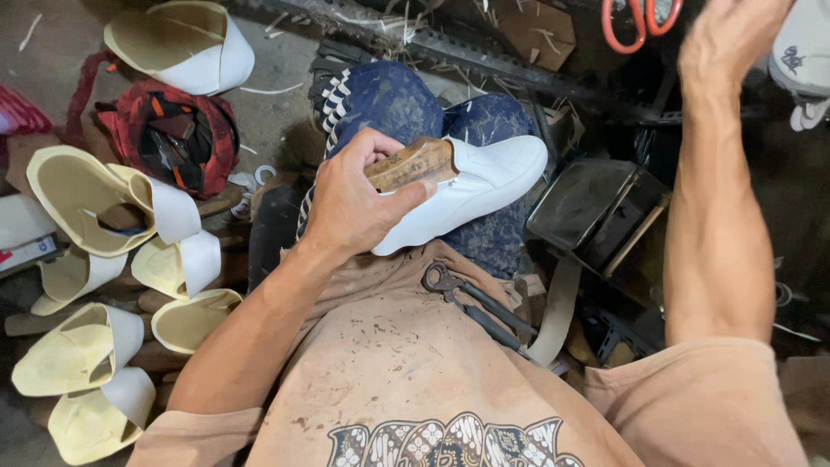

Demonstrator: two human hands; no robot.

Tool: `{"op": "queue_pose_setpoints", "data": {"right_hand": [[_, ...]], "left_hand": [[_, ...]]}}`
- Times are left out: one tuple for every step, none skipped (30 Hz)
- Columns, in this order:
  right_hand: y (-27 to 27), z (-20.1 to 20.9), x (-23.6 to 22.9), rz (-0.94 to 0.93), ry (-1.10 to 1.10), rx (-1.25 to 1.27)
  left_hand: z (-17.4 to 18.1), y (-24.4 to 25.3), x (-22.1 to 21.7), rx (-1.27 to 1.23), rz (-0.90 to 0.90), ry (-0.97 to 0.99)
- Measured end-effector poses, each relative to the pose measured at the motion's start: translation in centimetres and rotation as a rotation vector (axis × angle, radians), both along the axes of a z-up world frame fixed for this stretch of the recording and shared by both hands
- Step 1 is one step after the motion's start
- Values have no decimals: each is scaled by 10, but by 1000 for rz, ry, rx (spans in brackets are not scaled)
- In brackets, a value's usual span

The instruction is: The person shapes a white shoe using a wooden last, a hammer, and pliers. They repeatedly strike the shoe's edges with the hammer and use pliers to pull and adjust the material, rotating the shoe to work on different sides.

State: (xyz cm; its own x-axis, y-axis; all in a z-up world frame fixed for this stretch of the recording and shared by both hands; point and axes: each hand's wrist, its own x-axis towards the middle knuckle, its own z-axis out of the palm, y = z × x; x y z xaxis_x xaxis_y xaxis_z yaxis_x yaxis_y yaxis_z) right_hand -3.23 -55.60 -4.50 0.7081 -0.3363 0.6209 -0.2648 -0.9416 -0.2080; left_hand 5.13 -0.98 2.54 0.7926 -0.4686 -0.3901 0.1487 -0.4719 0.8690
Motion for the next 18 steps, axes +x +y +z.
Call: {"op": "queue_pose_setpoints", "data": {"right_hand": [[23, -2, 2, -6, 6, -30], [77, 17, -16, 4, 15, -22], [131, 46, -29, 99, -12, 401], [182, 88, -38, 210, -34, 829], [223, 108, -50, 204, -32, 832], [263, 129, -61, 124, 83, 880], [305, 151, -74, 37, 201, 924], [321, 145, -87, 23, 205, 927], [337, 139, -100, 75, 281, 941], [353, 133, -113, 127, 357, 955], [358, 132, -117, 118, 362, 960], [362, 131, -121, 148, 308, 957], [367, 129, -125, 180, 253, 955], [371, 134, -123, 174, 258, 960], [374, 139, -119, 147, 169, 918], [378, 145, -115, 119, 81, 875], [377, 145, -112, 120, 75, 870], [376, 146, -109, 144, 330, 805]], "left_hand": [[3, 0, -3, 49, -53, -26], [5, 1, -4, 57, -44, -16], [7, 2, -5, 50, -55, -25], [9, 2, -5, 43, -66, -34], [10, 2, -5, 46, -71, -29], [10, 1, -6, 52, -72, -47], [11, 2, -7, 56, -78, -62], [9, 2, -8, 58, -89, -52], [8, 2, -9, 49, -80, -78], [6, 2, -9, 39, -72, -103], [6, 2, -9, 41, -78, -95], [7, 2, -9, 35, -81, -98], [7, 2, -9, 30, -80, -103], [7, 2, -10, 33, -84, -96], [7, 2, -9, 14, -82, -110], [8, 2, -9, -6, -81, -125], [8, 2, -10, -10, -82, -130], [9, 2, -10, -10, -76, -126]]}}
